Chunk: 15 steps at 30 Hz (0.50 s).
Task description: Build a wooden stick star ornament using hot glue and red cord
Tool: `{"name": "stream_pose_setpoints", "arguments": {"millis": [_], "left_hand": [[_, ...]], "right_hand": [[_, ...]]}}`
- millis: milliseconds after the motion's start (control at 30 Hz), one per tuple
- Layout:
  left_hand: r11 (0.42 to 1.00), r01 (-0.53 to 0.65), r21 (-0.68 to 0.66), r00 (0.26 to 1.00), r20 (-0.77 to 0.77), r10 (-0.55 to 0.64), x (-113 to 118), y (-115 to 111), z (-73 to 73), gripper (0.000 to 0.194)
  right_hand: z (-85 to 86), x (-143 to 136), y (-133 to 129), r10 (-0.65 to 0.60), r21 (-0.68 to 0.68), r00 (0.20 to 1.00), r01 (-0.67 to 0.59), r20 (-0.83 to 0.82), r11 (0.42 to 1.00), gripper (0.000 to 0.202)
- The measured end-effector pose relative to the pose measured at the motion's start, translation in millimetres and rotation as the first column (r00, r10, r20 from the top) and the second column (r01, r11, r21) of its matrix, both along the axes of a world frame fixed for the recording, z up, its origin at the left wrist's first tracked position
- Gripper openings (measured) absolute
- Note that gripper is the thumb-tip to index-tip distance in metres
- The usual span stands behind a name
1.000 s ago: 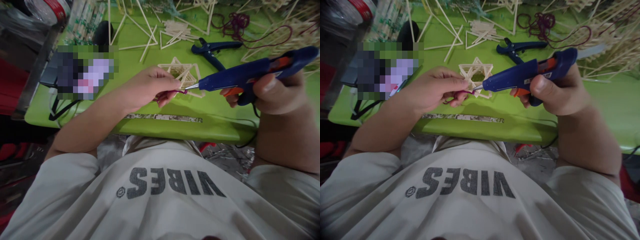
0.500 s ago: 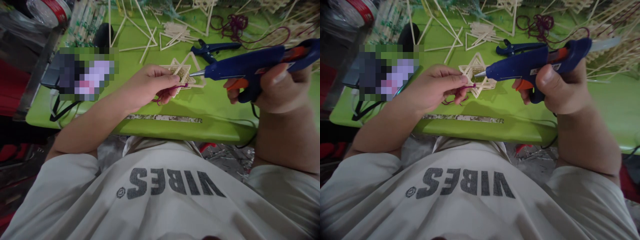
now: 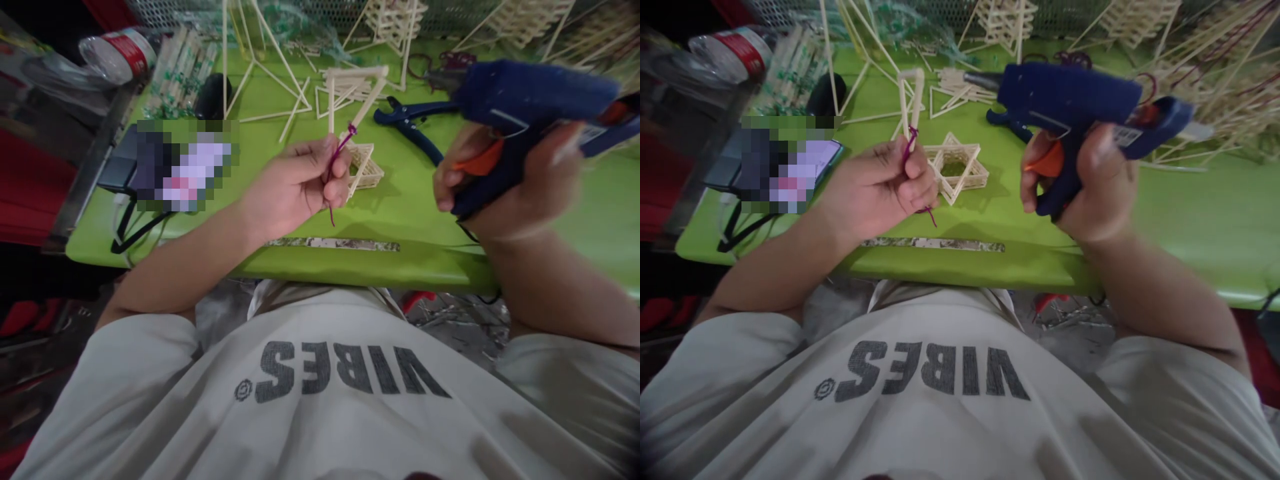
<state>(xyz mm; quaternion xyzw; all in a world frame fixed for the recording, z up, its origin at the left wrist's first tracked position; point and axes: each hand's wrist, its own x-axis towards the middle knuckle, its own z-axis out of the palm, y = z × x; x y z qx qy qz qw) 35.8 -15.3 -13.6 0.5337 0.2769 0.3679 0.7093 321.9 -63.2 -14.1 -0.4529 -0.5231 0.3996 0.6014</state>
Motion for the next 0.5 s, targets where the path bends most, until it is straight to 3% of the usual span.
{"name": "stream_pose_setpoints", "arguments": {"millis": [133,267,433,500], "left_hand": [[1.000,0.013,-0.026,1.000,-0.003,-0.013,0.0,0.1,-1.8,0.057],[0.993,0.067,-0.095,0.997,-0.042,-0.071,3.2,-4.5,-2.5,0.056],[0.976,0.178,-0.124,0.981,-0.051,-0.185,6.4,-11.4,-5.6,0.056],[0.968,0.198,-0.152,0.977,-0.054,-0.208,6.4,-12.7,-6.1,0.056]], "right_hand": [[-24.9,-3.6,-2.6,0.068,0.218,0.997,-0.075,0.038,0.973,0.045],[-43.5,4.5,2.0,-0.011,0.376,0.988,-0.049,0.157,0.925,0.028],[-38.6,6.1,-9.9,-0.043,0.212,0.961,-0.017,0.275,0.977,0.043],[-37.4,9.1,-10.0,0.072,0.165,0.965,-0.116,0.251,0.979,0.045]]}}
